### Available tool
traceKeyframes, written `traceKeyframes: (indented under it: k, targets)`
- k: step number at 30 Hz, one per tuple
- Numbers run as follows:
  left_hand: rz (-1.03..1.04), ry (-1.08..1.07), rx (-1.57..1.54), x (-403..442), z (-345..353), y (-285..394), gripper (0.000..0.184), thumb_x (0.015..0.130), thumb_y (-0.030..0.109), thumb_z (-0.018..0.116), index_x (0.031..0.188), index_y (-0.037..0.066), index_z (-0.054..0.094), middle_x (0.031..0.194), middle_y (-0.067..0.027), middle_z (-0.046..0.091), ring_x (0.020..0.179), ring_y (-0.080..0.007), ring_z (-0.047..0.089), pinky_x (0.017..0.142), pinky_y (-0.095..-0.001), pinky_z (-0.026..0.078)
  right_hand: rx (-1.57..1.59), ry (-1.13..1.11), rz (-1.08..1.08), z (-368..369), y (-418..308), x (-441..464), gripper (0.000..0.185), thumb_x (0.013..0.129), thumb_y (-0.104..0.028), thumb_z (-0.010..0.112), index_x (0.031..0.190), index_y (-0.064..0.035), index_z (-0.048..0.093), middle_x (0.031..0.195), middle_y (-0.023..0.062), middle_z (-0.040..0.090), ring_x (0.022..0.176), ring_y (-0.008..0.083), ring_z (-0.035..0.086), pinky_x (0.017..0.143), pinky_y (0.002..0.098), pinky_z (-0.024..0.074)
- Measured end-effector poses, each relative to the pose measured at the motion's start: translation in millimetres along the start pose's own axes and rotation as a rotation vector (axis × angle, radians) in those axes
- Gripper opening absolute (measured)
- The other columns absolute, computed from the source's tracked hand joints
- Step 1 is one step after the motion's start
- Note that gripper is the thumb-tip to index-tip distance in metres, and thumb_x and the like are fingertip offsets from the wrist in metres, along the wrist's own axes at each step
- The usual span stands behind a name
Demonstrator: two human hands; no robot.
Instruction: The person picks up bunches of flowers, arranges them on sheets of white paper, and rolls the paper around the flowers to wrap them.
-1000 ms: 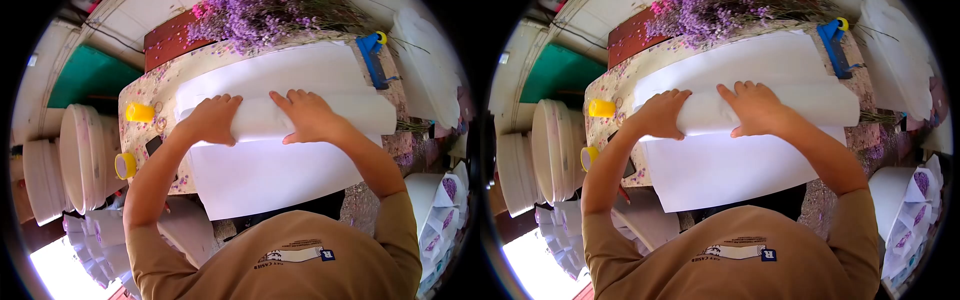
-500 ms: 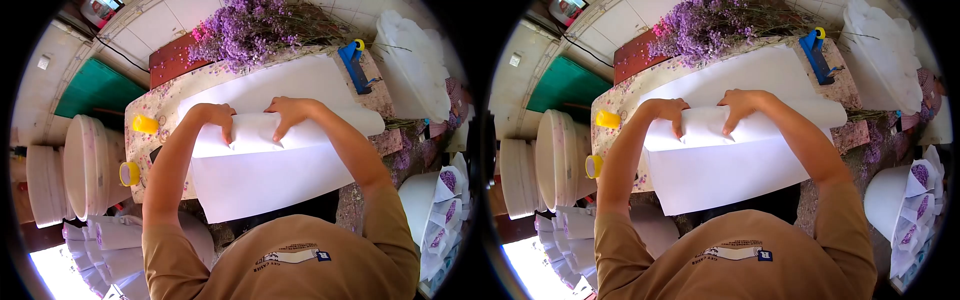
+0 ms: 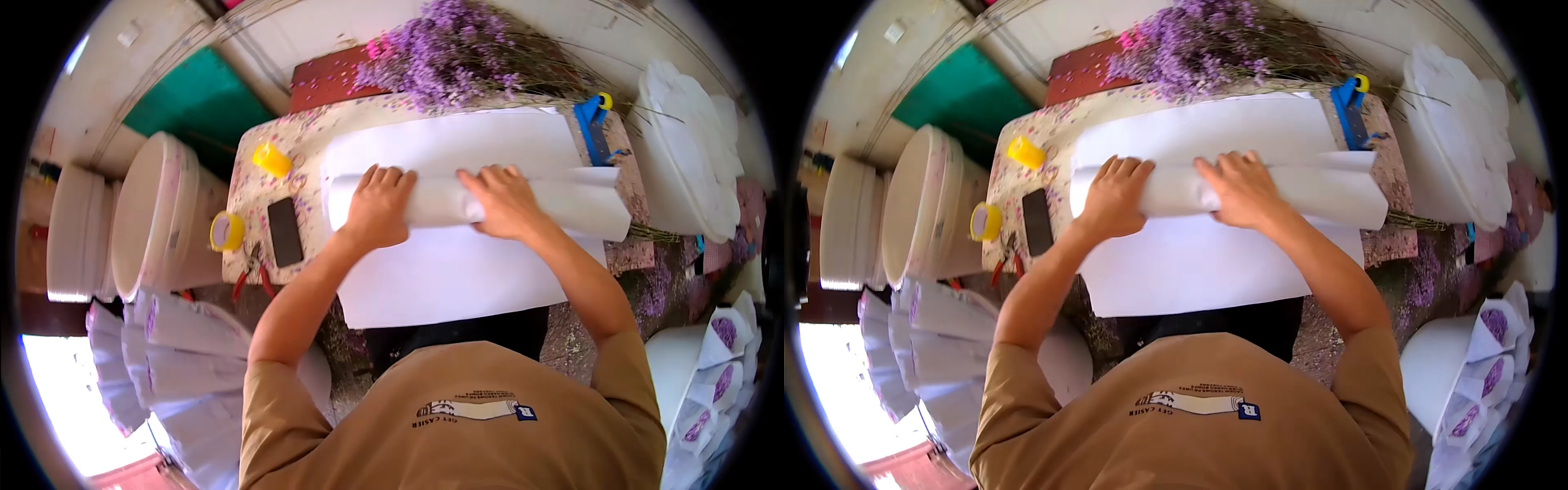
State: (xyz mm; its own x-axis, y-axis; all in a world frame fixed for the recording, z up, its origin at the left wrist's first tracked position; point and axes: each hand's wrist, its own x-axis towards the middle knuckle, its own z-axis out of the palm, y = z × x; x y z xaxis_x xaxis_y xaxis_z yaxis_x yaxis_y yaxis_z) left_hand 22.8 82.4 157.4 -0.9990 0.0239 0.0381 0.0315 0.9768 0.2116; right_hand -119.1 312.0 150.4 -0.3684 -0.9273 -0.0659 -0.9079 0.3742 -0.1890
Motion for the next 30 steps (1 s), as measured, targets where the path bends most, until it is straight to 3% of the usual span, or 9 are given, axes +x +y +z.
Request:
traceKeyframes:
  k: [2,3,5,8,10,14,21,25,30]
  targets:
    - [0.023,0.312,0.147,-13,17,20,0.075,0.064,0.005,0.072,0.135,0.002,0.051,0.129,-0.0186,0.057,0.127,-0.0364,0.053,0.115,-0.0512,0.037,-0.12,0.414,-0.044,22,7,-9,0.084,0.067,-0.021,0.086,0.144,-0.0147,0.053,0.116,0.0116,0.061,0.114,0.0296,0.058,0.095,0.0438,0.0408]
    - [0.014,0.385,0.232,-16,33,26,0.07,0.066,0.003,0.067,0.134,0.001,0.051,0.131,-0.0194,0.055,0.129,-0.0369,0.051,0.116,-0.0516,0.036,-0.118,0.404,-0.077,36,8,-12,0.084,0.067,-0.021,0.086,0.144,-0.0147,0.053,0.116,0.0116,0.061,0.114,0.0296,0.058,0.095,0.0438,0.0408]
    - [-0.075,0.312,0.34,-27,53,41,0.062,0.075,0.01,0.071,0.133,0.0,0.049,0.134,-0.0224,0.052,0.134,-0.0387,0.046,0.118,-0.056,0.03,-0.235,0.524,-0.096,53,-2,-23,0.089,0.068,-0.015,0.084,0.15,-0.0186,0.049,0.122,0.0121,0.056,0.118,0.0291,0.053,0.094,0.043,0.0391]
    - [-0.103,0.227,0.212,-36,41,58,0.072,0.077,0.028,0.082,0.133,-0.001,0.048,0.138,-0.024,0.052,0.137,-0.0399,0.045,0.12,-0.0598,0.027,-0.212,0.402,-0.065,55,-24,-51,0.091,0.072,-0.011,0.081,0.155,-0.0216,0.044,0.13,0.0153,0.052,0.123,0.0329,0.05,0.097,0.046,0.0393]
    - [0.003,0.223,0.011,-29,42,55,0.095,0.071,0.052,0.085,0.141,0.001,0.047,0.139,-0.0255,0.053,0.138,-0.0422,0.046,0.12,-0.0622,0.026,-0.258,0.389,-0.064,60,-32,-70,0.089,0.074,-0.013,0.08,0.154,-0.0221,0.045,0.135,0.0169,0.049,0.127,0.0349,0.048,0.098,0.0481,0.0395]
    - [-0.068,0.027,0.071,-28,37,59,0.1,0.077,0.067,0.073,0.153,0.009,0.044,0.138,-0.0263,0.055,0.133,-0.0448,0.049,0.117,-0.0653,0.028,-0.192,0.31,-0.099,43,-44,-87,0.088,0.07,-0.02,0.085,0.151,-0.0213,0.051,0.135,0.0156,0.05,0.126,0.0336,0.048,0.098,0.0481,0.0406]
    - [-0.042,0.357,0.134,-60,63,73,0.094,0.084,0.071,0.062,0.152,0.009,0.047,0.141,-0.0267,0.054,0.133,-0.0439,0.048,0.116,-0.0638,0.028,-0.053,0.103,-0.076,-15,-31,-51,0.11,0.059,-0.034,0.094,0.154,-0.0137,0.043,0.142,0.0162,0.051,0.134,0.0337,0.047,0.113,0.0515,0.0333]
    - [-0.065,0.33,0.15,-61,64,73,0.092,0.085,0.07,0.061,0.154,0.01,0.044,0.143,-0.0262,0.053,0.134,-0.0434,0.047,0.117,-0.0632,0.028,0.068,-0.315,0.056,-20,-29,-12,0.119,0.057,-0.038,0.091,0.158,-0.0099,0.033,0.14,0.0242,0.054,0.131,0.0394,0.053,0.11,0.0485,0.0433]
    - [-0.072,0.337,0.128,-61,66,72,0.093,0.086,0.069,0.061,0.154,0.01,0.043,0.143,-0.0256,0.052,0.134,-0.0424,0.048,0.117,-0.063,0.027,0.049,-0.368,0.026,-24,-29,-2,0.119,0.057,-0.037,0.087,0.159,-0.0095,0.031,0.137,0.0254,0.055,0.127,0.0417,0.056,0.107,0.0466,0.0474]
